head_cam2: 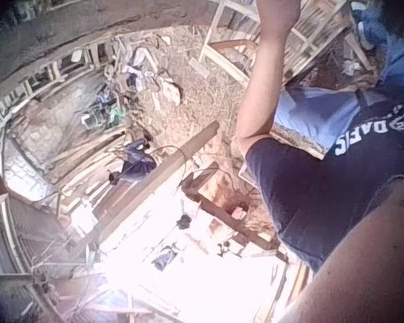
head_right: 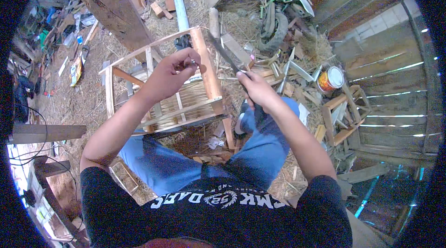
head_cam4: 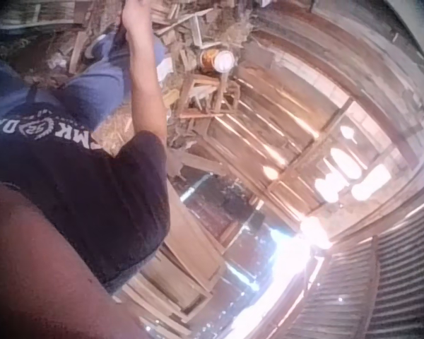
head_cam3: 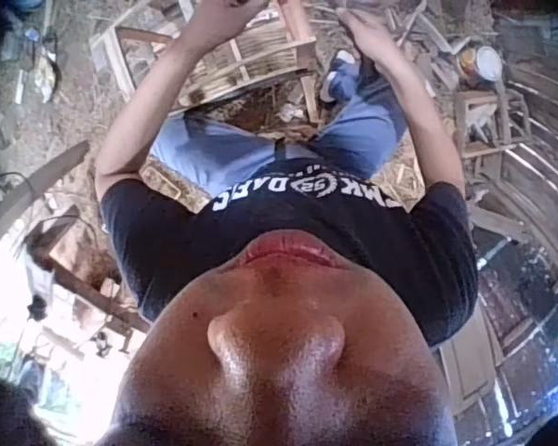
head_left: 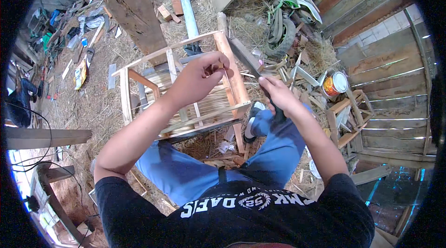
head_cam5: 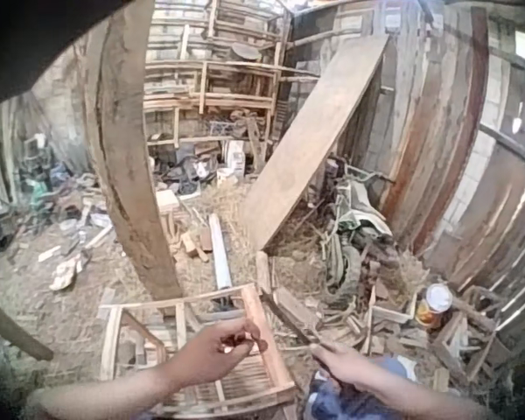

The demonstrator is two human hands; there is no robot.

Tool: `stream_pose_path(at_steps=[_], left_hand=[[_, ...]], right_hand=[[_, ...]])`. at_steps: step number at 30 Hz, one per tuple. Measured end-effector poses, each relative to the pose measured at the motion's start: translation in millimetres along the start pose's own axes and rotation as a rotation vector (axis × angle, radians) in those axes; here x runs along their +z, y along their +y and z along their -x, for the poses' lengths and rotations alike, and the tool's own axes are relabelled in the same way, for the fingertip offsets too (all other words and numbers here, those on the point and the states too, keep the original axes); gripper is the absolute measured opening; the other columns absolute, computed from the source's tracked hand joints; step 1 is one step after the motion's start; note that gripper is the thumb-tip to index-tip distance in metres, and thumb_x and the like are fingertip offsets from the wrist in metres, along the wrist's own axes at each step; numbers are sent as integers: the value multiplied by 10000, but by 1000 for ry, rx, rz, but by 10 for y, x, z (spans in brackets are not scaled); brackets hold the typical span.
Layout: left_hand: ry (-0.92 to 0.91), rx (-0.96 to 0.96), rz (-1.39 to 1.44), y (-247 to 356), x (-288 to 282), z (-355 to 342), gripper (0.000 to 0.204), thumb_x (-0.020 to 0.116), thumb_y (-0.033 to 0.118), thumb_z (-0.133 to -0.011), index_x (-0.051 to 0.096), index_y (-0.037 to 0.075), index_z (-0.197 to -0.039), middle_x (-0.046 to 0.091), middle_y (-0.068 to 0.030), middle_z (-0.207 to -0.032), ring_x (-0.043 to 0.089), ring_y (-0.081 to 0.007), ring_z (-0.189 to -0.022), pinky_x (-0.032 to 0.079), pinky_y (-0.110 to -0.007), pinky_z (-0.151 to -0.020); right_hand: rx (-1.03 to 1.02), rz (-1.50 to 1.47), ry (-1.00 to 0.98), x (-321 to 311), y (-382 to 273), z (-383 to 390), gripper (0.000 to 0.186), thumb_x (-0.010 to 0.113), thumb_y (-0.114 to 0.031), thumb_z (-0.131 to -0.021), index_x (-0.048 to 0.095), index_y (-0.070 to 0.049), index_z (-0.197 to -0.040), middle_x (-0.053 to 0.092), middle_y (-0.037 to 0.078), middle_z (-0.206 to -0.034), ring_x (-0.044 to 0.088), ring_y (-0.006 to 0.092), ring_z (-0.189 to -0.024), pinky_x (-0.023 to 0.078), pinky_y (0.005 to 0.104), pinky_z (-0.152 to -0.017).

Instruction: The person constructs a wooden birdcage by assembling the wooden frame and weaving thin rods through it, then uses a knife to carve and smooth a wooden rod while holding it against a block.

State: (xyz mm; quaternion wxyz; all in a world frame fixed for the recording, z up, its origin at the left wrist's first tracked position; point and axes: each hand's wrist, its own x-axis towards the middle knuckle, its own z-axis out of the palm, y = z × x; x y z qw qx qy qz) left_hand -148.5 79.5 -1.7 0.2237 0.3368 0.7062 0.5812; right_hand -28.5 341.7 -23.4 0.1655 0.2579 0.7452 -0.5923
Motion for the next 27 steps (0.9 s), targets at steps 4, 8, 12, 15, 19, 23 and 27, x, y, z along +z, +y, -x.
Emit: stream_pose_path(at_steps=[4, 8, 12, 15, 19, 23, 27], left_hand=[[-3, -6, -13, -2, 2, -41, 73, 602, 36, -1005, 596, 65, -1072, 619, 25, -934, 573, -54, -921, 476, -256, -831], [22, -17, 0, -8, -13, 21, 80, 613, 35, -1000, 616, 51, -1078, 622, 29, -939, 577, -50, -917, 481, -256, -834], [57, 9, -50, 46, 36, 1, 87, 664, 26, -956, 644, 20, -1040, 640, 20, -915, 607, -55, -890, 508, -256, -822], [63, 10, -128, 58, 27, 8, 53, 695, 42, -931, 657, 25, -964, 640, 20, -871, 617, -73, -820, 510, -248, -790], [96, -36, -199, 165, 42, 62, 71, 693, 56, -935, 651, 2, -953, 652, -18, -826, 627, -98, -798, 518, -283, -776], [168, -13, -413, 220, 114, 138, 125, 688, 80, -955, 629, -25, -990, 647, -77, -797, 634, -132, -774, 518, -322, -751], [204, 74, -509, 268, 170, 243, 125, 659, 94, -994, 621, -22, -1020, 642, -95, -801, 614, -145, -756, 502, -320, -717]], right_hand=[[-232, 287, 79, -25, 555, -1059, 470, 584, -488, -1033, 641, -23, -1062, 574, 38, -650, 534, 163, -451, 436, 336, -428], [-139, 390, -18, 164, 242, -1182, 515, 592, -499, -1014, 663, 11, -992, 630, 114, -710, 628, 214, -601, 516, 397, -583], [-185, 360, 49, 134, 380, -1192, 527, 594, -510, -1011, 677, 10, -1042, 638, 109, -725, 643, 216, -638, 524, 398, -621], [-275, 106, 143, 80, 526, -997, 475, 558, -462, -1054, 692, -20, -1164, 615, 84, -711, 629, 194, -580, 490, 369, -548], [-128, -213, 138, 104, 171, -101, 402, 543, -427, -1080, 605, -62, -1234, 509, 5, -647, 475, 97, -439, 390, 278, -420], [-272, -360, 120, 126, 135, 492, 365, 559, -400, -1080, 582, -61, -1213, 510, -7, -653, 473, 93, -456, 386, 272, -434], [-445, -221, 111, 158, 77, 782, 364, 593, -391, -1062, 595, -52, -1193, 578, 39, -690, 560, 153, -518, 431, 298, -496]])
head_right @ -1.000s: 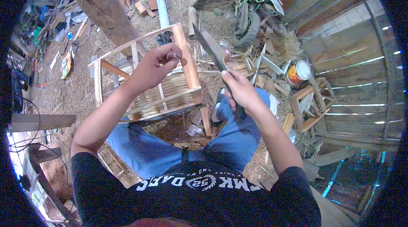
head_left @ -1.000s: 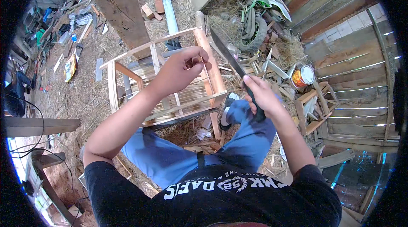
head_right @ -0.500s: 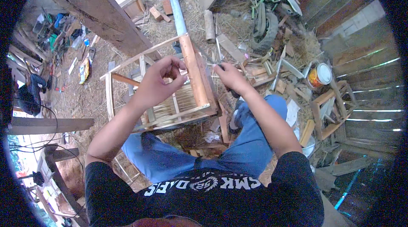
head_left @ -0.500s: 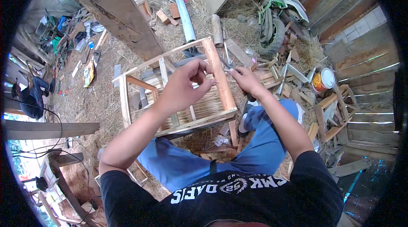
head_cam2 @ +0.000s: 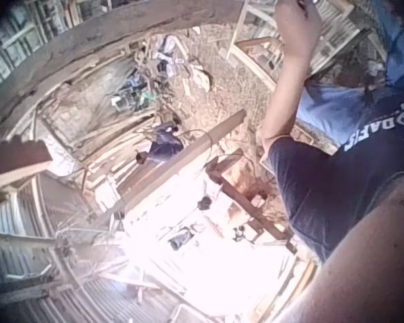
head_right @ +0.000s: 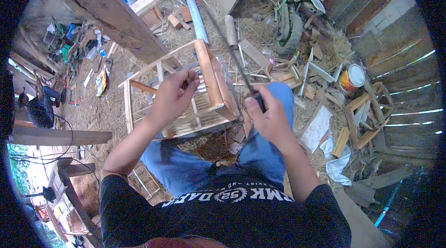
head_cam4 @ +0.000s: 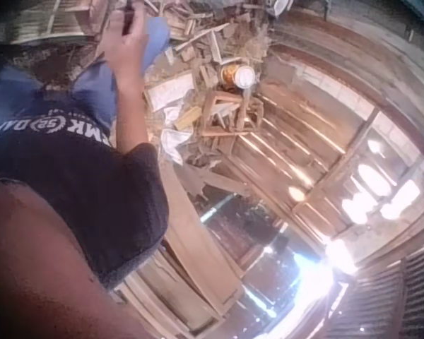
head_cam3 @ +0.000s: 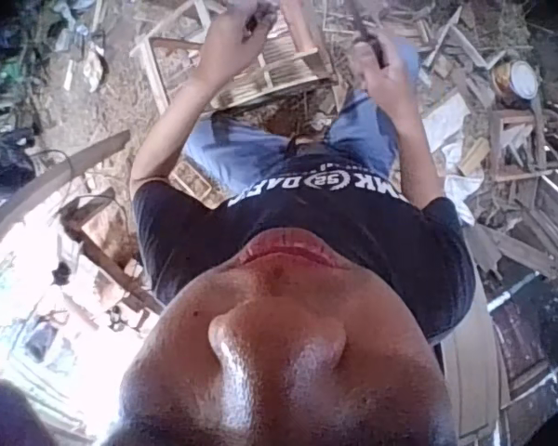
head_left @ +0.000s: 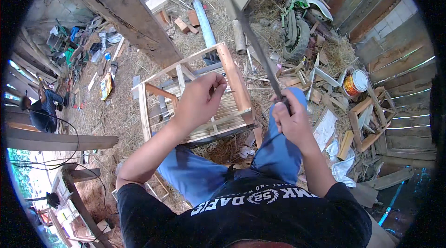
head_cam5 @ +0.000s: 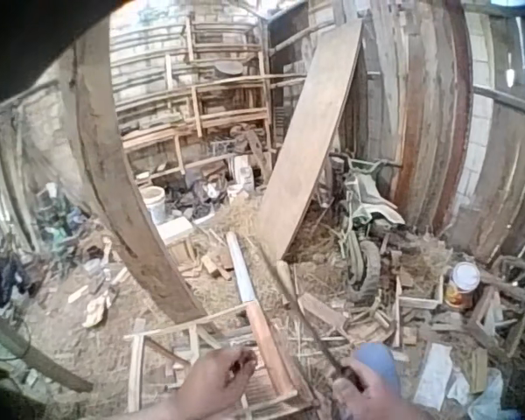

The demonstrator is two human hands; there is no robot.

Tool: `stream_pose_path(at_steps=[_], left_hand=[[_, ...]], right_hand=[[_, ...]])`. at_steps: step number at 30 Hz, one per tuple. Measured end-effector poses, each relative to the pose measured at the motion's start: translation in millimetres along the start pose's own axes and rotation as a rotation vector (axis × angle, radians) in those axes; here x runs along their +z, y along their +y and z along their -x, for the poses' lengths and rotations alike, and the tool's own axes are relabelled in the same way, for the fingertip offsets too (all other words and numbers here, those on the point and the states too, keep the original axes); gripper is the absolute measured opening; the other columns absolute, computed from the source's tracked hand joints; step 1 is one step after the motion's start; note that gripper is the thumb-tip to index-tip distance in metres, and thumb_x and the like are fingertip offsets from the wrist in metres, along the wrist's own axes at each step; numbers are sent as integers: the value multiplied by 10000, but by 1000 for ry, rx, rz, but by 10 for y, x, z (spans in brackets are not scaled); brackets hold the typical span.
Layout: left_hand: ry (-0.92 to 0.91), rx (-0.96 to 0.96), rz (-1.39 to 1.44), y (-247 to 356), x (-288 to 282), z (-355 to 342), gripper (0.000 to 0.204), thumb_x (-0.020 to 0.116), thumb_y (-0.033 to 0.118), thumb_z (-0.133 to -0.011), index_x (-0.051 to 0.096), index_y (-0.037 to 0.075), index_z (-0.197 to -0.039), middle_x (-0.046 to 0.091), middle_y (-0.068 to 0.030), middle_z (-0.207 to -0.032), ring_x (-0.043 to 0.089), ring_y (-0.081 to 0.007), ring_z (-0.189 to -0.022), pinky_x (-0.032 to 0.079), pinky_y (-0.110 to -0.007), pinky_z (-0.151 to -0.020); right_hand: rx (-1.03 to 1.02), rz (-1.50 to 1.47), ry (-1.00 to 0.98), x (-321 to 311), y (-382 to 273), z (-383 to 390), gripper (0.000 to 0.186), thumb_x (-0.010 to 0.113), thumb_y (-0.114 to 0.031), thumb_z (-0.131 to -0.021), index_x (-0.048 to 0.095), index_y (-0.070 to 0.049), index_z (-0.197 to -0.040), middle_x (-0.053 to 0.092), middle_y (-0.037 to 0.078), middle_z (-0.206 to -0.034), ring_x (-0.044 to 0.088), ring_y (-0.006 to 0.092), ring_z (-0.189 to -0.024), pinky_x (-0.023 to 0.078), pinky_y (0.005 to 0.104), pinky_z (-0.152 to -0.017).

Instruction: The person constructs a wooden birdcage by assembling the wooden frame and weaving thin rods through it, then uses a knife to carve and smooth a wooden rod while holding it against a block.

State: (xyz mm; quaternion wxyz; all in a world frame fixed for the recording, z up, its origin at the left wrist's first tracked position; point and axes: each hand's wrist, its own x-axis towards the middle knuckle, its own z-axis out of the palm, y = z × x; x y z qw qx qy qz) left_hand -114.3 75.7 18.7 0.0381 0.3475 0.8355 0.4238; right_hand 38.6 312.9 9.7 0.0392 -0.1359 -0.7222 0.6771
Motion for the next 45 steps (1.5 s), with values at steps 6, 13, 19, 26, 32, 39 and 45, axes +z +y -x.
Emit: stream_pose_path(at_steps=[6, 13, 19, 26, 32, 39, 45], left_hand=[[150, -61, 191, -91, 216, 83, 126, 640, 122, -1018, 628, -3, -1012, 600, -93, -742, 529, -162, -614, 444, -329, -598], [167, -115, 362, -227, 199, 123, 135, 634, 113, -1024, 659, -19, -1016, 585, -1, -757, 485, -62, -699, 416, -285, -623], [166, -148, 439, -180, 166, 119, 125, 646, 89, -1014, 686, -13, -1073, 653, 10, -849, 549, -68, -772, 436, -279, -681], [221, -284, 553, -30, 115, 134, 145, 645, 52, -1018, 660, 21, -1159, 693, -10, -1039, 630, -98, -970, 510, -293, -885], [208, -315, 524, -49, 112, 142, 160, 637, 16, -1006, 657, 34, -1163, 688, -8, -1057, 629, -100, -992, 505, -284, -899], [191, -284, 539, -76, 79, 166, 157, 636, 7, -1004, 659, 39, -1156, 674, 20, -1038, 612, -86, -1001, 487, -272, -905], [182, -361, 529, 4, 46, 171, 174, 645, -4, -986, 663, 38, -1154, 669, 9, -1058, 610, -90, -1011, 486, -278, -910]], right_hand=[[-632, 643, -50, 49, -155, -177, 458, 694, -463, -965, 636, -58, -1171, 714, 165, -882, 715, 394, -754, 542, 426, -655], [-733, 711, -148, 67, -114, -539, 434, 716, -488, -922, 659, -90, -1086, 667, 139, -788, 681, 360, -704, 511, 433, -611], [-761, 780, -181, 42, -85, -709, 380, 717, -460, -921, 670, -100, -1033, 681, 118, -781, 683, 355, -688, 518, 440, -605], [-831, 747, -266, 43, -68, -842, 384, 721, -472, -909, 699, -117, -1057, 704, 139, -799, 694, 356, -694, 532, 436, -599], [-861, 766, -259, 52, -35, -944, 406, 720, -489, -908, 701, -113, -1061, 711, 143, -800, 696, 360, -681, 537, 452, -595], [-866, 748, -301, 77, -45, -988, 409, 714, -498, -908, 702, -117, -1057, 713, 137, -798, 697, 359, -682, 542, 448, -591], [-836, 766, -299, 88, -23, -1054, 441, 690, -512, -914, 702, -105, -1081, 713, 136, -791, 696, 364, -686, 547, 449, -598]])
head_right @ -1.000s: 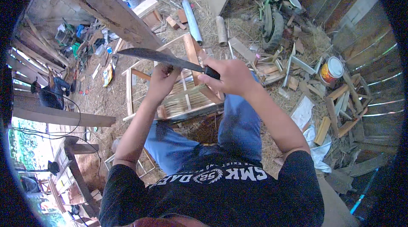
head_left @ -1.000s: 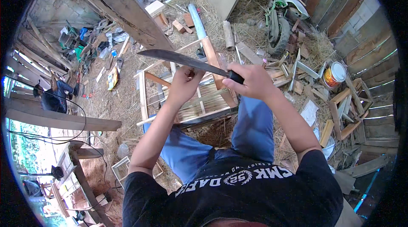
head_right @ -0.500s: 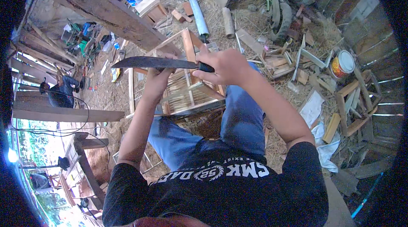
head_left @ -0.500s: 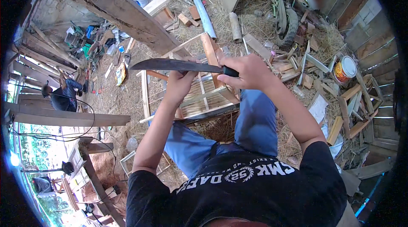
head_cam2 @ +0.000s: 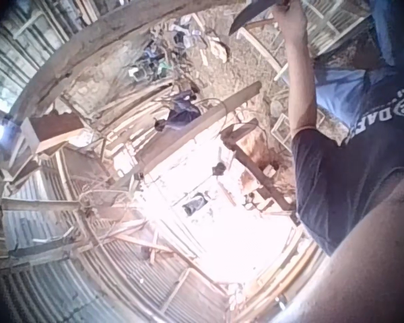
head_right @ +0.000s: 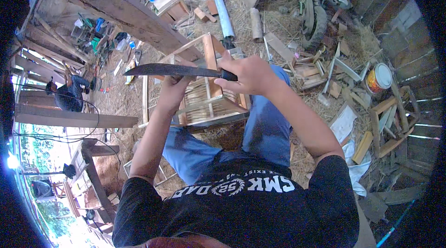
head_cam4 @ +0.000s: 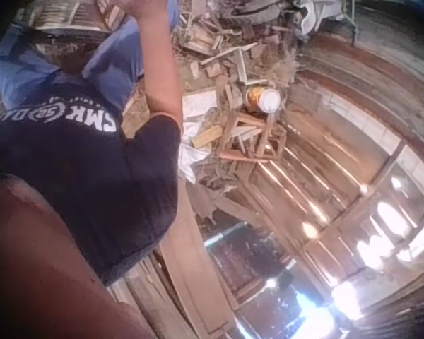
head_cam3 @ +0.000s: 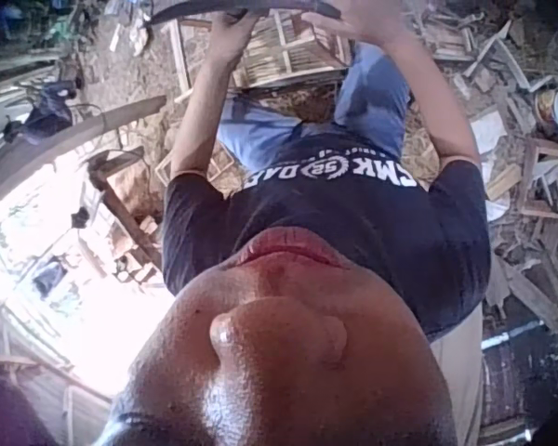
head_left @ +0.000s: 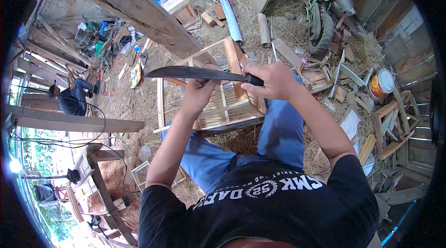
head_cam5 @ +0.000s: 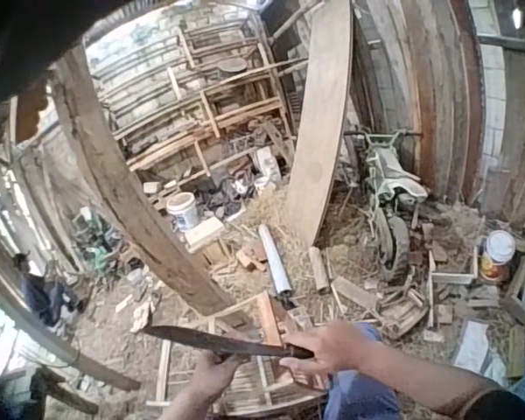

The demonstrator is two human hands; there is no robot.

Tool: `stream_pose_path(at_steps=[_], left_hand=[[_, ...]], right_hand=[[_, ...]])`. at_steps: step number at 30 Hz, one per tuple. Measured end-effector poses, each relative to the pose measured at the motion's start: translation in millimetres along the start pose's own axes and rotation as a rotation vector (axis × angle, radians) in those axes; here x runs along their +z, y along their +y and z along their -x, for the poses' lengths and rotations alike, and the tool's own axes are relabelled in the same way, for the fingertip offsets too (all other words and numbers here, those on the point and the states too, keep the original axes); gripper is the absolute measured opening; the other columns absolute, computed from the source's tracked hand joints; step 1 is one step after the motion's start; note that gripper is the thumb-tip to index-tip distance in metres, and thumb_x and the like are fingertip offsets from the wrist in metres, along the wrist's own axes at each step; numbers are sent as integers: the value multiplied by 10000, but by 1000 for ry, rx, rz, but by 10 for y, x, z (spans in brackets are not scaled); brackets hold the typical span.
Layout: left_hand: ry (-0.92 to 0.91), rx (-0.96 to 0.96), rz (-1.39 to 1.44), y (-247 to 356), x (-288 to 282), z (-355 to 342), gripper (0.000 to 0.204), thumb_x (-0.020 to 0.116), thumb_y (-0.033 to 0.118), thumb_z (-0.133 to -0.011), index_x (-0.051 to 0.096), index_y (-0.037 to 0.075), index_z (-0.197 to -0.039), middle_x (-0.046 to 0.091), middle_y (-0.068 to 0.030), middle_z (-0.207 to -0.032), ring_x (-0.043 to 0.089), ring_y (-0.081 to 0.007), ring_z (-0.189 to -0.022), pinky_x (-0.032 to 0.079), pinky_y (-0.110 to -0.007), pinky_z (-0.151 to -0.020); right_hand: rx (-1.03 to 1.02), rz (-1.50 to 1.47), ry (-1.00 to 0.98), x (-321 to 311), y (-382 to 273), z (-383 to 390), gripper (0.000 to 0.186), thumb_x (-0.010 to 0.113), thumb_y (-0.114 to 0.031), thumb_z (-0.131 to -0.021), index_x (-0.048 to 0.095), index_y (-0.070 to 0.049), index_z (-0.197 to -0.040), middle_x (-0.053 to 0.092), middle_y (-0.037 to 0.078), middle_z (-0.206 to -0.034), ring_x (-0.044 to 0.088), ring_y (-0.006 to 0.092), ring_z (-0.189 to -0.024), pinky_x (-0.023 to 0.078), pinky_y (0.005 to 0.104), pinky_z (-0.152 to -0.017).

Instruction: The person constructs a wooden birdcage by assembling the wooden frame and weaving thin rods through it, then uses a knife to carve and smooth a wooden rod while holding it against a block.

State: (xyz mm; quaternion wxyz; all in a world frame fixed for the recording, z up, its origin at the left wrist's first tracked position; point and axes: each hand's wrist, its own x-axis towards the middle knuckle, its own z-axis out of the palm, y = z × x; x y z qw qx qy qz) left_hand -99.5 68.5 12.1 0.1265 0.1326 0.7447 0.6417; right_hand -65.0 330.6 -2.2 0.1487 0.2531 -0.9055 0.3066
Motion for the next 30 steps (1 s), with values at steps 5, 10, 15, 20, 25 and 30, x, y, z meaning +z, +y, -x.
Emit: stream_pose_path(at_steps=[5, 10, 15, 20, 25, 30], left_hand=[[-49, 53, 80, -72, -73, -19, 164, 649, -8, -980, 669, 29, -1139, 666, 2, -1057, 603, -104, -994, 482, -287, -895], [-117, 107, 80, -126, -129, -45, 166, 641, -19, -970, 669, 21, -1129, 667, -12, -1067, 616, -123, -1008, 489, -297, -910], [65, -18, 167, -39, -93, 6, 134, 630, -4, -976, 667, 22, -1102, 661, 4, -994, 609, -108, -947, 486, -294, -866], [40, 28, 76, -14, -76, 8, 101, 657, 76, -1009, 666, 22, -1094, 662, 21, -964, 610, -93, -917, 485, -276, -851], [-98, 109, 50, -64, -108, -44, 126, 684, 120, -1016, 662, 22, -1092, 650, 41, -939, 590, -61, -866, 468, -237, -806], [-43, 207, -144, 30, -12, 39, 92, 702, 99, -990, 647, 42, -1038, 617, 35, -882, 566, -58, -818, 467, -237, -771]], right_hand=[[-32, -36, 33, 102, 90, -14, 469, 639, -565, -937, 707, -125, -1083, 720, 150, -810, 695, 382, -683, 553, 481, -607], [-32, -62, 0, 85, 100, -8, 453, 660, -533, -931, 702, -122, -1120, 719, 148, -806, 695, 377, -692, 555, 466, -626], [-55, -104, 108, 89, 172, 71, 413, 678, -489, -925, 709, -128, -1124, 723, 145, -831, 699, 366, -713, 556, 455, -631], [-16, -21, 43, -24, 255, 249, 336, 679, -383, -915, 688, -80, -1058, 676, 142, -788, 680, 367, -704, 532, 452, -635], [187, -38, 255, -138, 476, 481, 342, 691, -385, -952, 702, -72, -1089, 715, 158, -836, 719, 358, -786, 554, 398, -675], [317, -130, 283, -306, 260, 553, 380, 666, -411, -968, 693, -59, -1110, 703, 176, -839, 710, 362, -795, 537, 418, -719]])
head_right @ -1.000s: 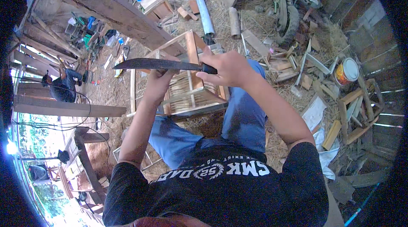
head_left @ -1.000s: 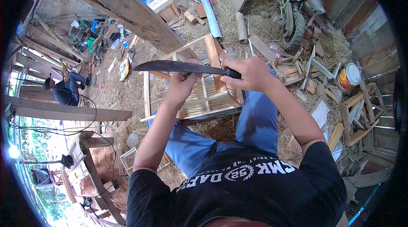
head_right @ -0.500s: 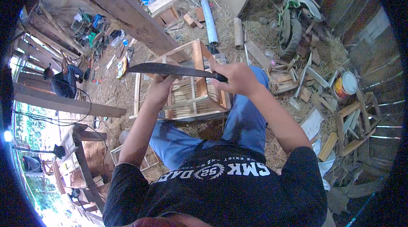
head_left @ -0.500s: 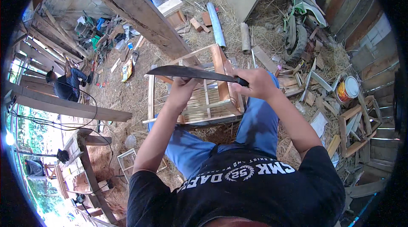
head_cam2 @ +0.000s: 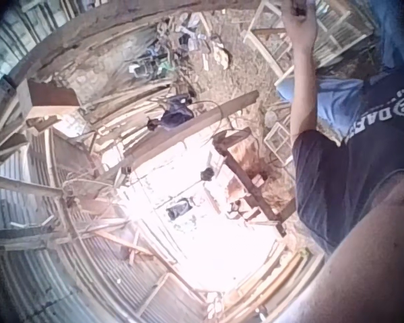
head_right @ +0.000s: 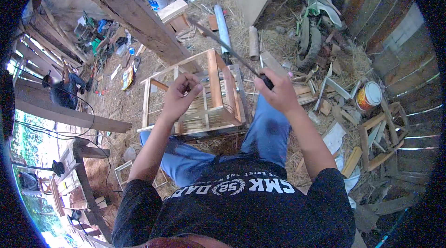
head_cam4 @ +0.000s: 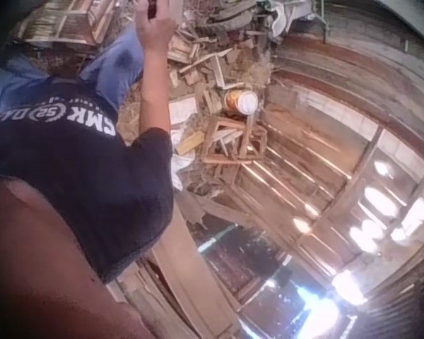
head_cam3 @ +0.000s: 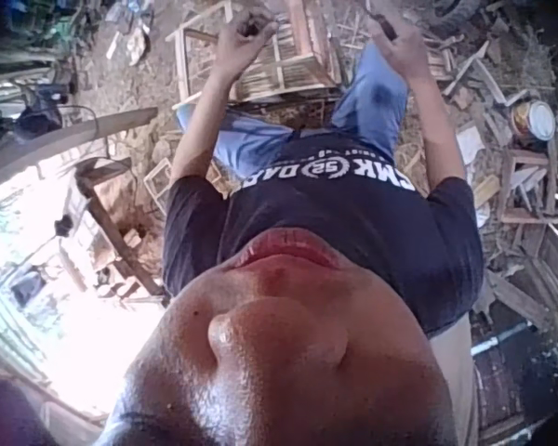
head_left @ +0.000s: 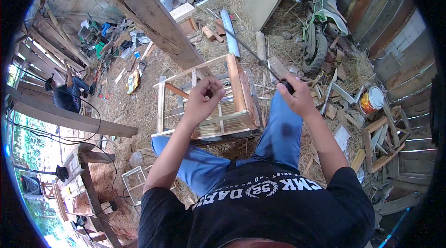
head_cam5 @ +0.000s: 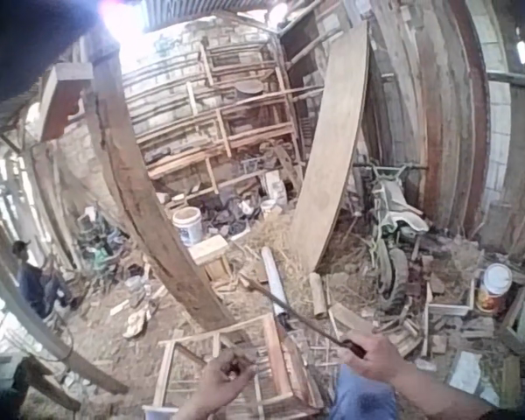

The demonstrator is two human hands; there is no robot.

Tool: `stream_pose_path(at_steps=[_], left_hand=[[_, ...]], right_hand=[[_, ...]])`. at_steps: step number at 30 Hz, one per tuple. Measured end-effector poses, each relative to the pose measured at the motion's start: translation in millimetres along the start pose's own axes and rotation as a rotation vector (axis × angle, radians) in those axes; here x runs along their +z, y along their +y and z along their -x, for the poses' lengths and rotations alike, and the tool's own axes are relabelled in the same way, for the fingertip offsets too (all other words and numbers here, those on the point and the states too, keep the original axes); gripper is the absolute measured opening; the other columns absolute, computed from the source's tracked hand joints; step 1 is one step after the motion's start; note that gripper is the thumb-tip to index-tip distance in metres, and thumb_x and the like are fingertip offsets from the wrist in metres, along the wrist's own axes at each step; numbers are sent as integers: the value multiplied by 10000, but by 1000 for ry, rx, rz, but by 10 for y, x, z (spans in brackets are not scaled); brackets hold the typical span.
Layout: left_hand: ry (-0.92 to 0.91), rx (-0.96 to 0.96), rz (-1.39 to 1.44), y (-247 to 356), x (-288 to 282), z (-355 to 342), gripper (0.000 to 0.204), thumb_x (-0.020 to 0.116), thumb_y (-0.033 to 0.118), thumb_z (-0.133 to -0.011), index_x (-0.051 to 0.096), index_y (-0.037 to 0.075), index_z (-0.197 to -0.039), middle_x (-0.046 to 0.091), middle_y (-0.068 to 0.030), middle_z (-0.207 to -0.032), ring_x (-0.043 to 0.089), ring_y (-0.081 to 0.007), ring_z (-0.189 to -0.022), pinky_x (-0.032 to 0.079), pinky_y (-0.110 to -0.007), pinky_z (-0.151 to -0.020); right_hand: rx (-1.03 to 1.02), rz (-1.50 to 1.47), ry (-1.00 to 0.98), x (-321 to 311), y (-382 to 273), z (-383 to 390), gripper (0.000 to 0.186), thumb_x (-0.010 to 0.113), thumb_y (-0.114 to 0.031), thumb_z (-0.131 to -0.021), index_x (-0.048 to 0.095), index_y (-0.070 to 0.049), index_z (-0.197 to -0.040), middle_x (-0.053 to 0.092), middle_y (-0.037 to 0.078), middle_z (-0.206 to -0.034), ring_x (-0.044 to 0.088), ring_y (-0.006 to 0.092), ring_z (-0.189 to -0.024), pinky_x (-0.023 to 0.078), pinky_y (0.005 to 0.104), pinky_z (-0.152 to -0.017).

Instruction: The person constructs a wooden birdcage by assembling the wooden frame and weaving thin rods through it, then uses a knife to carve and smooth a wooden rod while holding it against a block.

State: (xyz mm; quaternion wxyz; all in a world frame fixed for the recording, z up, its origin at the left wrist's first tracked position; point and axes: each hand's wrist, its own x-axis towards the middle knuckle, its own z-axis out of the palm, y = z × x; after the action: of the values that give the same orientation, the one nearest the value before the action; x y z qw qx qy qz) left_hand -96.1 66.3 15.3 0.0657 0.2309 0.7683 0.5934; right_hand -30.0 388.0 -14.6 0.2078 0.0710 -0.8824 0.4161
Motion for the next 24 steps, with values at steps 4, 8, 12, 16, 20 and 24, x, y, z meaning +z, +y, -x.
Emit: stream_pose_path(at_steps=[4, 8, 12, 16, 20, 24], left_hand=[[59, -1, -226, 72, 99, 56, 88, 708, 77, -969, 650, 34, -1020, 631, 20, -836, 567, -65, -754, 481, -256, -707], [172, 143, -314, 91, 140, 83, 104, 712, 80, -950, 652, 4, -988, 640, -34, -805, 529, -92, -669, 443, -271, -623], [187, 50, -258, 107, 137, 93, 111, 696, 97, -969, 675, 5, -1027, 643, -37, -771, 556, -92, -694, 457, -271, -643], [160, 75, -195, -32, 93, 79, 108, 693, 102, -979, 686, 6, -1028, 643, -19, -770, 559, -85, -700, 454, -265, -643], [133, 80, -115, -54, 67, 69, 125, 693, 121, -992, 688, -1, -1018, 644, 0, -779, 559, -68, -716, 452, -250, -655], [80, 42, -123, -56, 19, 90, 136, 674, 112, -1013, 680, -20, -1050, 692, -18, -887, 644, -79, -867, 508, -263, -777]], right_hand=[[54, -68, -150, 34, -275, 131, 379, 637, -421, -990, 685, -69, -1123, 680, 171, -811, 690, 339, -742, 520, 422, -687], [397, -389, -418, 75, -642, 225, 368, 579, -403, -1055, 667, -47, -1079, 619, 66, -710, 644, 162, -607, 477, 341, -555], [594, -787, -471, 182, -839, 278, 408, 440, -414, -1118, 581, -32, -1091, 556, 18, -706, 507, 111, -405, 420, 267, -376], [698, -944, -464, 299, -997, 295, 393, 432, -419, -1122, 559, -47, -1118, 547, 21, -705, 496, 117, -402, 425, 269, -379], [710, -1071, -477, 411, -1113, 293, 370, 427, -420, -1121, 533, -70, -1178, 566, 36, -729, 528, 140, -429, 449, 284, -396], [776, -1173, -466, 484, -1152, 304, 348, 433, -397, -1116, 550, -73, -1172, 614, 51, -810, 589, 158, -518, 485, 300, -443]])
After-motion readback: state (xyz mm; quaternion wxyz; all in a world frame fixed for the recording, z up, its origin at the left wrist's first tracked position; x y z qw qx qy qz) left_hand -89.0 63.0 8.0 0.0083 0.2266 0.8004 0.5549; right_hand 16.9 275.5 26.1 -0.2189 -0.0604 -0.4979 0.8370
